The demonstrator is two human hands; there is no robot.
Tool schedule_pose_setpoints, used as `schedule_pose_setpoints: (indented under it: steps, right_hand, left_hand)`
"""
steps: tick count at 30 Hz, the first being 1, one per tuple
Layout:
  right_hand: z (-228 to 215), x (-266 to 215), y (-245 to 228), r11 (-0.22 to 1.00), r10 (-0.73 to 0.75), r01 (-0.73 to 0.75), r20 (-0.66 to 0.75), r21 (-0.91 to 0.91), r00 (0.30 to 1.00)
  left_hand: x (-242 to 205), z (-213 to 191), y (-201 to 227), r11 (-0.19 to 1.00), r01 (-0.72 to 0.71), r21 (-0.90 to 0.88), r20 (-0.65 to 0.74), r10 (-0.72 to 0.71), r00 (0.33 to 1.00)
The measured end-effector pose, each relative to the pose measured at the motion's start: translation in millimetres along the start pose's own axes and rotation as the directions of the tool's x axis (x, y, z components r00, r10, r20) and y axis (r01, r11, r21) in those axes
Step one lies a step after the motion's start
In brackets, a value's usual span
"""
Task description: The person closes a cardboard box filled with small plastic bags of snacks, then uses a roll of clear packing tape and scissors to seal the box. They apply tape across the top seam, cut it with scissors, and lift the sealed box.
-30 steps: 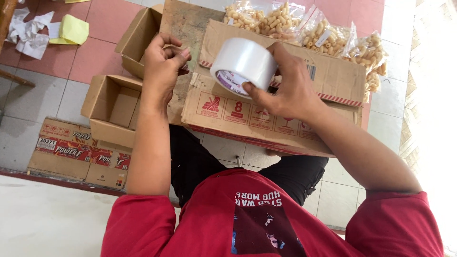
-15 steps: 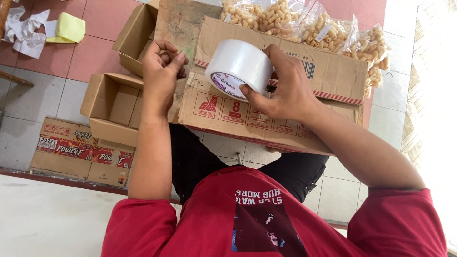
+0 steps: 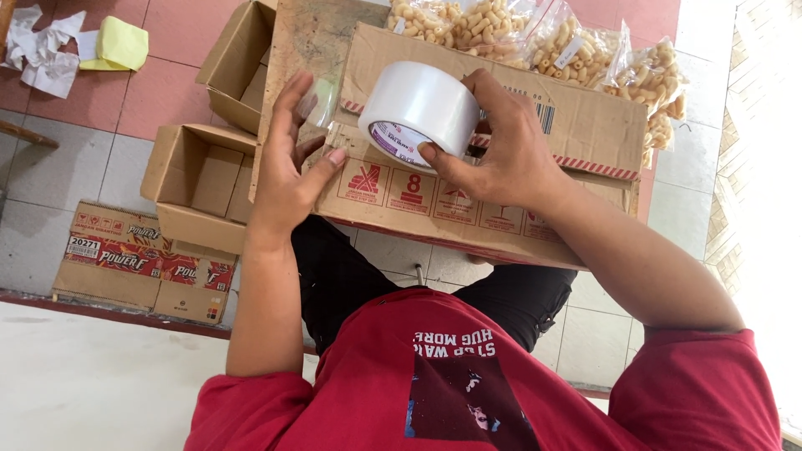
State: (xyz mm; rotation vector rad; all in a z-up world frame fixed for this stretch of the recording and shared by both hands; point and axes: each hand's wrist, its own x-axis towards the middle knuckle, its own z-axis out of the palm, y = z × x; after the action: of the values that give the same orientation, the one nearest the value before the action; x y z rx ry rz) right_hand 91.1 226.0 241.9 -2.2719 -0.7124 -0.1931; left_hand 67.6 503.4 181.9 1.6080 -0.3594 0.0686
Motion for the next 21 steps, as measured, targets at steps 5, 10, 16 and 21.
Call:
schedule_pose_setpoints:
  steps: [5,10,16,21]
  right_hand:
    - [-14.2,1.1,-7.4,0.999,-0.047,0.048,0.019,-0.021,0.999]
    - [-17.3,0.4,-1.4,1.000,0.013,-0.013,0.006,-0.014,1.000]
    - [-26.9,13.3,-11.7,0.990,-0.089,0.092,-0.039,0.103,0.995]
    - [-17.0,40.8,-21.8,0.874,-0.227,0.239,-0.079,0.423,0.971]
  left_hand:
    - [10.7,0.6,7.4,0.997,0.069,0.021,0.007,-0.069,0.998]
    - [12.3,0.0,15.7,0.986,0.161,0.034,0.020,-0.162,0.987]
    - [14.0,-2.1,11.2,0.993,0.072,0.089,0.028,-0.075,0.997]
    - [15.4,-6.7,7.0,0.986,0.123,0.111,0.011,-0.125,0.992]
